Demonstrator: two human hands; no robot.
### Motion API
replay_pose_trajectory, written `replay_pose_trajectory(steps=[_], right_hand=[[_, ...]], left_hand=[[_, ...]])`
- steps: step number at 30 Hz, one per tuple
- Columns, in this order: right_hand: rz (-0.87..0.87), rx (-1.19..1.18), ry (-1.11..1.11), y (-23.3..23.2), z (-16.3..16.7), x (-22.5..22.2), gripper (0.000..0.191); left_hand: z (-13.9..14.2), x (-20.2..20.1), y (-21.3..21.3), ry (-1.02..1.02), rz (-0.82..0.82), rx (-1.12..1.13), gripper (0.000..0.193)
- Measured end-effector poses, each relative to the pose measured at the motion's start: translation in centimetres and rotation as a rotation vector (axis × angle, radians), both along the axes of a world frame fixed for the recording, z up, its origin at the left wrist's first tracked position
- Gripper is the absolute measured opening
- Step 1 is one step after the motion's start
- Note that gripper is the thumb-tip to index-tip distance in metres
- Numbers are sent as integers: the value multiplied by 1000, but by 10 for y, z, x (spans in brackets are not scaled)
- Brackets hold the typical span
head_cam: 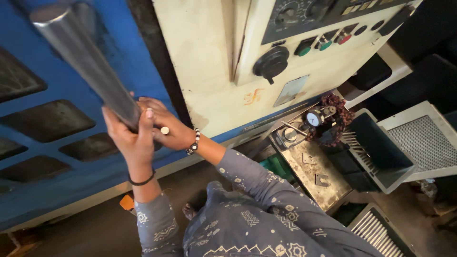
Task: The person handles small metal rods at a metal cutting machine, places a rod into the machine's cutting area, pulls down the machine's lever handle to cut it, then retrieves the cut piece and places it into a tray with other cut rods, repeating the cycle.
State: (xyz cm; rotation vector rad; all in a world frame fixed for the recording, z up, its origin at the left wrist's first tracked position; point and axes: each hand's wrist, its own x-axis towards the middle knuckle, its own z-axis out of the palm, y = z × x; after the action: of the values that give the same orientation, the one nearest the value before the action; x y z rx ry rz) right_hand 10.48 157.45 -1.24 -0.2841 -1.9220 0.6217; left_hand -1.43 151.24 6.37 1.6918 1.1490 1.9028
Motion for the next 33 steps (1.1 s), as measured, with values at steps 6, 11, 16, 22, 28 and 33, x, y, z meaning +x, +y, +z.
replay_pose_trajectory(steps=[6,11,16,22,28,33], right_hand=[[-33,-27,33,1,-7,1,56],[-95,-104,16,-1,-16,4,44],[-119,-208,98,-4,-22,-2,39],[-76,-350,226,-15,-14,-7,65],[-70,-403,216,-14,-18,-1,63],[-71,-415,96,0,-24,5,52]], left_hand=[[4,1,-2,-13,-47,-52,43],[7,1,-1,-2,-114,-50,45],[12,-1,-1,-51,-231,-71,38],[16,-3,3,-12,-241,-64,39],[15,2,4,-28,-197,-73,42],[14,2,7,-2,-119,-62,41]])
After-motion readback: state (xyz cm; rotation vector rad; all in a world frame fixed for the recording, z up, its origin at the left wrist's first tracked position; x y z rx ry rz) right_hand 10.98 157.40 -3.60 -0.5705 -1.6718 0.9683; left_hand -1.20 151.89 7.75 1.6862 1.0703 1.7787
